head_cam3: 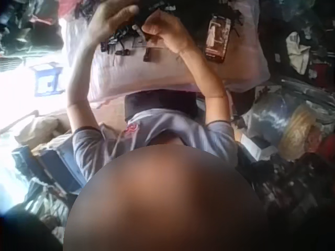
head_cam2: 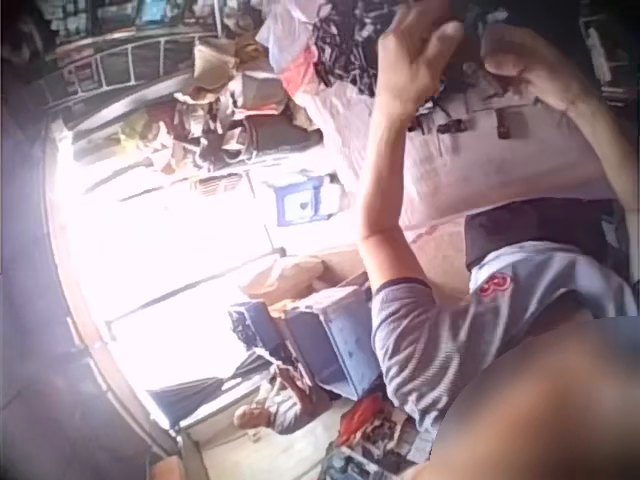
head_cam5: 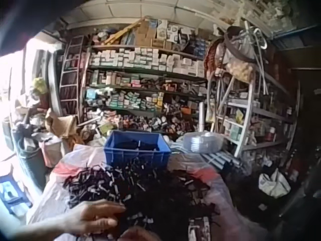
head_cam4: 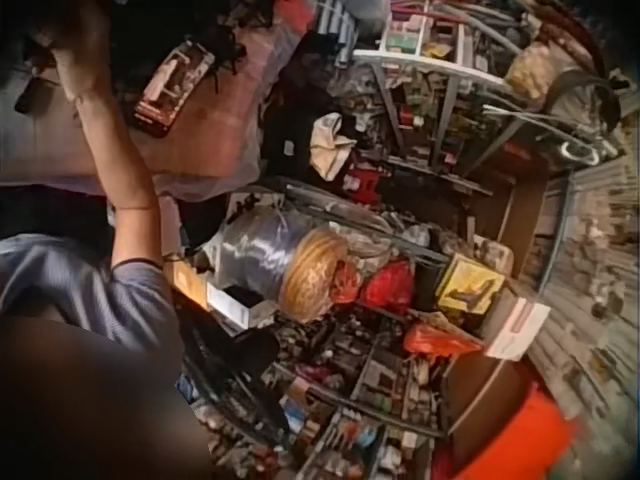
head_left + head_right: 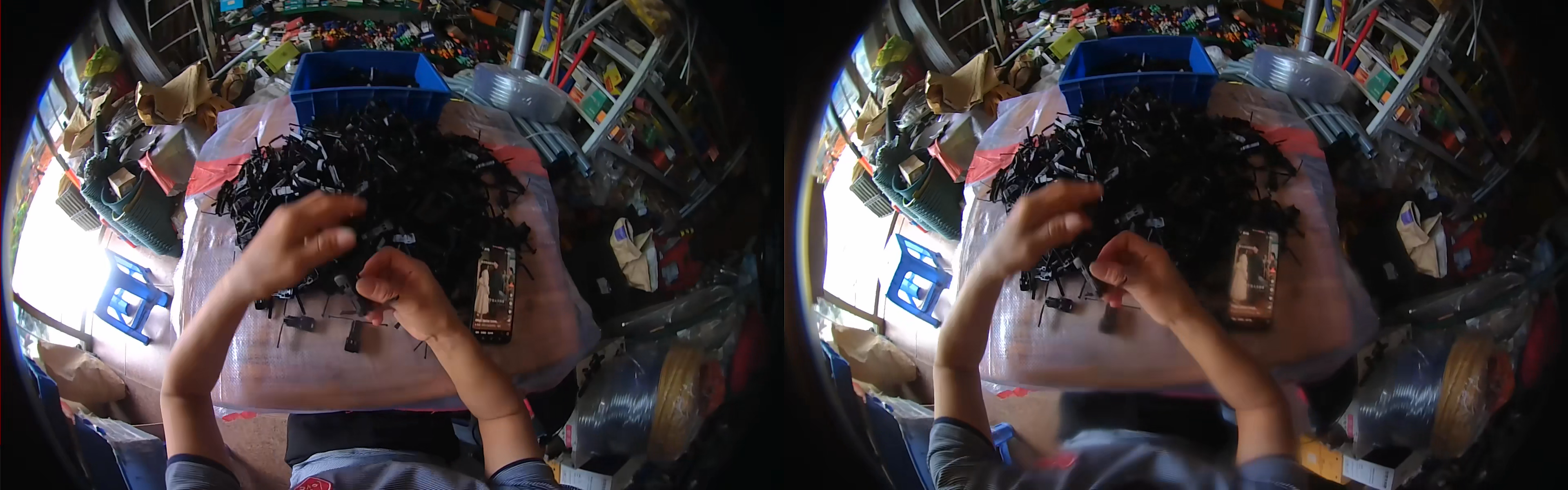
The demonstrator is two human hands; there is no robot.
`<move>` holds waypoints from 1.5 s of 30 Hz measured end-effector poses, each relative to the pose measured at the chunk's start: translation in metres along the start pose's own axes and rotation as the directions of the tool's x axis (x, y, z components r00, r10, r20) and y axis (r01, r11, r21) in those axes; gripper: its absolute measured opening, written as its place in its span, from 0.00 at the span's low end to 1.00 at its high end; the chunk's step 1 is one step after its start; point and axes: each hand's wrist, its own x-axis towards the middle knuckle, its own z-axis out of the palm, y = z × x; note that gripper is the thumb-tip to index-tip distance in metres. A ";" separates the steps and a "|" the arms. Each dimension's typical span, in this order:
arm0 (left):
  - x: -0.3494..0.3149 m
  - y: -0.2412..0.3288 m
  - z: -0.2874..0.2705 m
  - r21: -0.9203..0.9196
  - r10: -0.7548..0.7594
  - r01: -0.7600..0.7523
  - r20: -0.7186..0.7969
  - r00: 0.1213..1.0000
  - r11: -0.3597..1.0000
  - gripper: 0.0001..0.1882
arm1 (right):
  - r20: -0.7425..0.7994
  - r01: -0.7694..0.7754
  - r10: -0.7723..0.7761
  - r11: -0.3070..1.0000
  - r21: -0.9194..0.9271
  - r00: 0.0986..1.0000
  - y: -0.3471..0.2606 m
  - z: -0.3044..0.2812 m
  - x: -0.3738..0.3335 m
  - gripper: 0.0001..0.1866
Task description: The person is untangling and assembling bundles of black wire harnesses with plastic connectors.
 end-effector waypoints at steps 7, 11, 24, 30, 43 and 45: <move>-0.076 0.001 0.045 -0.479 -0.494 0.425 -0.021 0.869 0.768 0.17 | -0.032 -0.057 0.059 0.997 0.057 0.998 0.012 0.005 0.006 0.09; -0.086 -0.009 0.053 -0.600 -0.545 0.396 -0.081 0.835 0.696 0.15 | -0.018 0.335 -0.373 0.853 -0.401 0.928 0.014 0.008 0.005 0.10; -0.094 -0.002 0.063 -0.488 -0.444 0.265 -0.300 0.844 0.832 0.10 | 0.152 0.417 -0.412 0.690 -0.591 0.898 0.029 0.010 0.012 0.04; -0.092 0.002 0.059 -0.028 -0.189 0.194 -0.393 0.900 0.981 0.12 | 0.043 0.078 -0.071 0.981 -0.178 0.997 0.034 0.008 0.014 0.04; -0.089 -0.015 0.044 -0.793 -0.691 0.341 -0.134 0.711 0.505 0.10 | 0.372 0.505 -0.480 0.182 -0.844 0.795 0.030 0.023 0.010 0.28; -0.090 -0.013 0.048 -0.750 -0.709 0.434 -0.065 0.703 0.499 0.10 | 0.462 0.527 -0.507 -0.018 -0.850 0.728 0.033 0.021 0.013 0.27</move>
